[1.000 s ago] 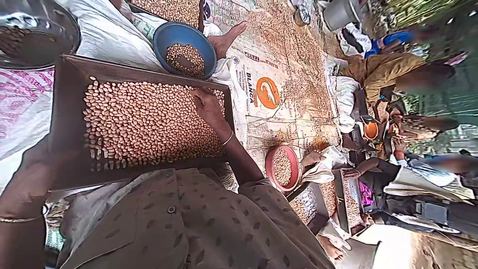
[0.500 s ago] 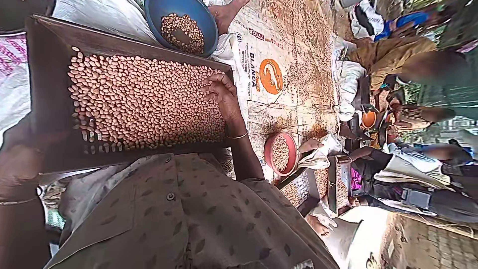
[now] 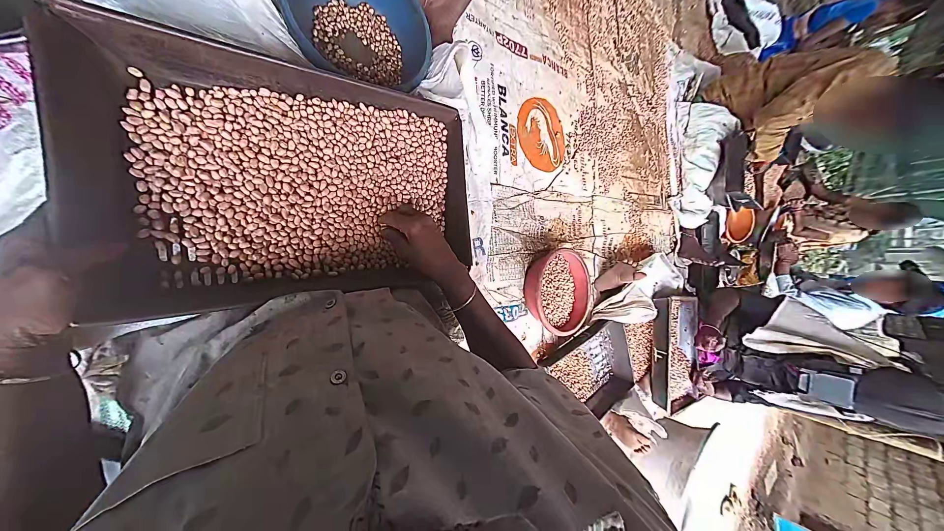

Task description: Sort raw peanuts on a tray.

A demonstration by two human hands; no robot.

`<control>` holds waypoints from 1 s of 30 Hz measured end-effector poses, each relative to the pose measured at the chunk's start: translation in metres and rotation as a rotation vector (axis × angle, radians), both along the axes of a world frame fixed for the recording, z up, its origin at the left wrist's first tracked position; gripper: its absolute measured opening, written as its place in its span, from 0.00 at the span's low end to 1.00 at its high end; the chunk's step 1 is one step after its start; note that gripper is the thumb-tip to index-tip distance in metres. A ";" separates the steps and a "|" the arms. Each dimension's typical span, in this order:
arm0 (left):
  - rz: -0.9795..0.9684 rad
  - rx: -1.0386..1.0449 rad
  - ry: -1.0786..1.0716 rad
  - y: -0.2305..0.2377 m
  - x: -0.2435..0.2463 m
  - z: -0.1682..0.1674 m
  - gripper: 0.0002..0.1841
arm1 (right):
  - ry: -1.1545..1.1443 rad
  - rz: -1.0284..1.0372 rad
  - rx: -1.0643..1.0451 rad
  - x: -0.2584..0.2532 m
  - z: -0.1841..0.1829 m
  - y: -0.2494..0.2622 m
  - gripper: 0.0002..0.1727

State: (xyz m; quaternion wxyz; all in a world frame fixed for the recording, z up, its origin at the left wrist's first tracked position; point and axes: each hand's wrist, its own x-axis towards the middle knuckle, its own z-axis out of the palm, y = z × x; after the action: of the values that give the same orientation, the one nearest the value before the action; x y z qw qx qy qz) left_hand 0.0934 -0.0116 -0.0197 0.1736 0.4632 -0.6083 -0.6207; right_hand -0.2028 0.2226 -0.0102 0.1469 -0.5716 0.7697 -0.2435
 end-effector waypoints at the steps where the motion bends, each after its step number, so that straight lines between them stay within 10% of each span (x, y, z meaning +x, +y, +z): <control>1: -0.008 -0.011 -0.022 -0.001 0.001 -0.002 0.22 | -0.018 0.002 -0.054 -0.008 -0.013 -0.002 0.09; 9: 0.019 -0.029 -0.078 -0.010 0.013 -0.030 0.23 | -0.990 0.100 0.062 -0.035 0.005 0.010 0.10; 17: 0.021 -0.045 -0.080 -0.004 0.003 -0.015 0.19 | -0.244 0.430 0.100 -0.022 -0.021 0.004 0.05; 30: 0.062 0.069 -0.036 0.009 -0.010 0.022 0.21 | -0.117 0.493 0.204 -0.017 -0.004 -0.002 0.07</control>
State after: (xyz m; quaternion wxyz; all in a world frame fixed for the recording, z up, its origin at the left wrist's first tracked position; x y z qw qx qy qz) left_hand 0.0832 -0.0030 0.0022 0.1656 0.4987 -0.5750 -0.6271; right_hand -0.2196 0.2210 -0.0145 0.3030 -0.7089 0.6180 -0.1543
